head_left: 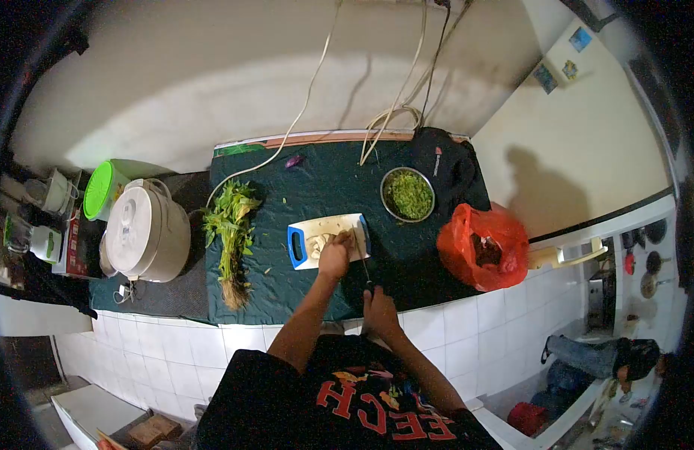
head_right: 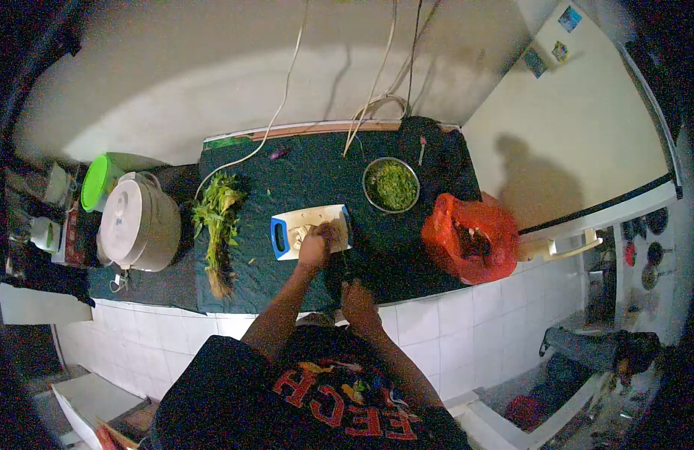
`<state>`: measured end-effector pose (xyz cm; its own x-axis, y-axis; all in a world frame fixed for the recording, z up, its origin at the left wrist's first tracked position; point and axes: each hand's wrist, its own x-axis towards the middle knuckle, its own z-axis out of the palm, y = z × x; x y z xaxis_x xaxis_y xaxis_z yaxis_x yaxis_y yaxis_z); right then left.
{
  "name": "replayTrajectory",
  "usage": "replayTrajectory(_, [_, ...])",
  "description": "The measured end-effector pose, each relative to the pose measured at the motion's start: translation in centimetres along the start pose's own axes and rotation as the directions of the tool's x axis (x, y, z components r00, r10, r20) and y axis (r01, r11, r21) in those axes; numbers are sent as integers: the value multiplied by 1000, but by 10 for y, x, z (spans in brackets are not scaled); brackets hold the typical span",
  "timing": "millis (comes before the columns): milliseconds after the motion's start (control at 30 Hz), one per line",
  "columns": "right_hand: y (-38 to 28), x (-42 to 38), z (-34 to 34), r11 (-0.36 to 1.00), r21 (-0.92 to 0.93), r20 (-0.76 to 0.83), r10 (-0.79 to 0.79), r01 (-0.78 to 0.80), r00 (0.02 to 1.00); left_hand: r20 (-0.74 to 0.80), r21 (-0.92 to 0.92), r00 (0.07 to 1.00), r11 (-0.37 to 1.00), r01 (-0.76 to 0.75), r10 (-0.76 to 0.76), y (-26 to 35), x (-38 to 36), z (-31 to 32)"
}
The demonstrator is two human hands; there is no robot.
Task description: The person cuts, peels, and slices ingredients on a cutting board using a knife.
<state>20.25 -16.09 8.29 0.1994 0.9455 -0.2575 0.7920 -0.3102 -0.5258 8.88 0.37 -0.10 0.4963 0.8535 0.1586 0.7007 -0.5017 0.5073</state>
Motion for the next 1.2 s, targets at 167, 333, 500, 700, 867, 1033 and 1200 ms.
replayTrajectory(167, [-12,9,5,989,60,64,134,-138,989,-27,59,1000,998,17,-15,-4,0,5])
replayTrajectory(333, [-20,0,8,991,35,58,128,-131,990,-71,161,997,987,-25,37,4,-5,-1])
replayTrajectory(500, [-20,2,7,988,51,82,144,-148,986,7,187,1000,982,-6,5,11,-3,-11])
replayTrajectory(700, [-9,4,19,996,30,85,76,-79,993,-32,228,999,973,-28,36,13,-1,-12])
replayTrajectory(867, [-12,6,18,992,28,93,124,-127,988,18,230,1000,973,-22,19,11,1,-8])
replayTrajectory(1033, [-4,9,36,993,15,131,116,-119,984,6,220,999,975,-43,43,12,4,-12])
replayTrajectory(1200, [4,8,46,998,-53,116,22,-16,993,-22,237,998,970,-50,57,8,4,-6])
